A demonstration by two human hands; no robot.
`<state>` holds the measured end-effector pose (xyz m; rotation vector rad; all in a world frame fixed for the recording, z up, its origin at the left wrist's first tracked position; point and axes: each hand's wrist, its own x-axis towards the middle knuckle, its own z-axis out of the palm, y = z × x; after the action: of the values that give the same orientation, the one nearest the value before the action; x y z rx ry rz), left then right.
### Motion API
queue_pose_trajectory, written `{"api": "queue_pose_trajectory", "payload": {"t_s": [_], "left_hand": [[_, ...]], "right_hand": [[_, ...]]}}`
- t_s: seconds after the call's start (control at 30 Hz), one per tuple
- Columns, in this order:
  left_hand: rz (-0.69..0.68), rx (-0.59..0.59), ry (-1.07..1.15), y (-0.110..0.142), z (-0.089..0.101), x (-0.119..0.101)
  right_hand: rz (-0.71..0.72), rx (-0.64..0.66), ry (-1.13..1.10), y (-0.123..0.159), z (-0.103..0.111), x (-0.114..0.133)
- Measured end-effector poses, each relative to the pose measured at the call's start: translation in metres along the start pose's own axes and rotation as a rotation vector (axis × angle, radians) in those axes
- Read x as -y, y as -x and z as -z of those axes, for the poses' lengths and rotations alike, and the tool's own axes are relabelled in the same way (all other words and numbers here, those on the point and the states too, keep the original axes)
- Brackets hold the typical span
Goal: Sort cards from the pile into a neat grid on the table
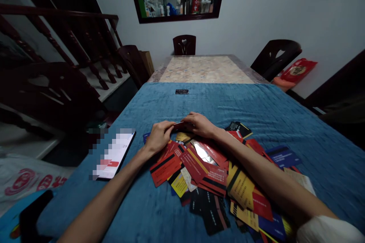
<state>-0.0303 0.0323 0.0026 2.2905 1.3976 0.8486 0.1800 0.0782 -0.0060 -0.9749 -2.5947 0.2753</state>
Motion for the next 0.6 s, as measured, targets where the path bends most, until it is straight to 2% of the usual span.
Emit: {"api": "queue_pose_trajectory", "payload": {"t_s": [0.17,0.6], "left_hand": [[0.060,-0.026,-0.024,-0.002,0.000,0.006],[0.025,-0.042,-0.052,-0.002,-0.004,0.011]], "right_hand": [[-0.100,-0.031,-0.021,0.001,-0.003,0.000],[-0.067,-0.044,-0.116,0.002,-0.012,-0.006]]}}
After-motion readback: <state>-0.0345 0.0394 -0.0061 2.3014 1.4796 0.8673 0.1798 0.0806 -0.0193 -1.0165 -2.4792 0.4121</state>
